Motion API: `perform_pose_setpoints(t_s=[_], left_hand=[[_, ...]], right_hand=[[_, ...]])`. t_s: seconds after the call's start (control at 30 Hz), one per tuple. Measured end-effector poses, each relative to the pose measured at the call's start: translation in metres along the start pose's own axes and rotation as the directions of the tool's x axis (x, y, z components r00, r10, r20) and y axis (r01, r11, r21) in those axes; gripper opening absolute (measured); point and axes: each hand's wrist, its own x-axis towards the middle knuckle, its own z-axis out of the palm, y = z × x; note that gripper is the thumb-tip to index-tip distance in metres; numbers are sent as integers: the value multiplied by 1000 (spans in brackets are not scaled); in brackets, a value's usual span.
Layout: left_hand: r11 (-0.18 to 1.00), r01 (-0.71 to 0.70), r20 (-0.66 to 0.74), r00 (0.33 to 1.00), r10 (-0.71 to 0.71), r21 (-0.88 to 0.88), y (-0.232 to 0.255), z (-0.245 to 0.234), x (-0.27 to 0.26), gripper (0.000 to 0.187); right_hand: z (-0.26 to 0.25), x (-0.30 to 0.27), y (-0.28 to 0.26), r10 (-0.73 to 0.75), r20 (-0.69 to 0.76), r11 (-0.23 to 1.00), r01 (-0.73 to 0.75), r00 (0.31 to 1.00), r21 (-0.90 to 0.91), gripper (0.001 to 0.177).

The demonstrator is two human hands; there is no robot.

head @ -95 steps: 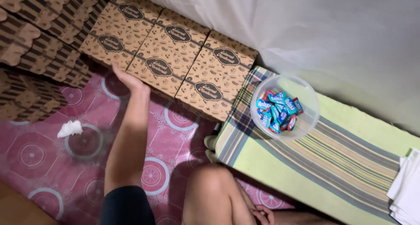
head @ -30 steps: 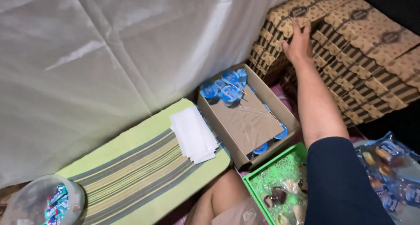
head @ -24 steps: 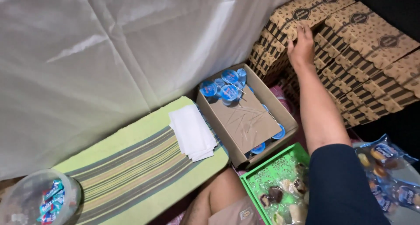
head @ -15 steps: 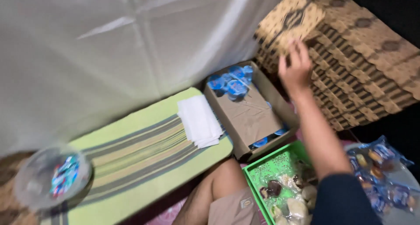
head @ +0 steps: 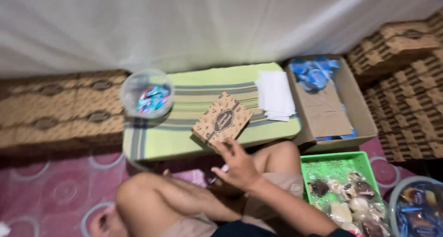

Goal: A person is sitting on the floor, assembling a small cardboard box and filling it with various food items like snacks and a small drink cup.

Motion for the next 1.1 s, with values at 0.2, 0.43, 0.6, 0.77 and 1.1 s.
perform_pose_setpoints(t_s=[0.2, 0.43, 0.6, 0.77, 1.1], left_hand=[[996, 87, 510, 856, -86, 22, 200, 170, 65, 79], [969, -239, 827, 557, 78, 70, 267, 318, 82, 128], [961, -274, 911, 403, 83, 34, 261, 352, 109, 115], [992, -93, 940, 337, -47, 83, 261, 360, 129, 114], [804, 336, 618, 517, -592, 490, 223, 428, 156, 87]], right_hand=[[-16, 39, 99, 232, -200, 949, -176, 952, 263, 66], [-16, 24, 127, 454, 318, 511, -536, 832, 672, 66], [-30, 1, 110, 478, 325, 546, -566, 816, 618, 80], [-40, -25, 96, 525, 252, 635, -572, 813, 520, 80], [-39, -44, 89, 519, 239, 698, -568, 821, 436, 70]])
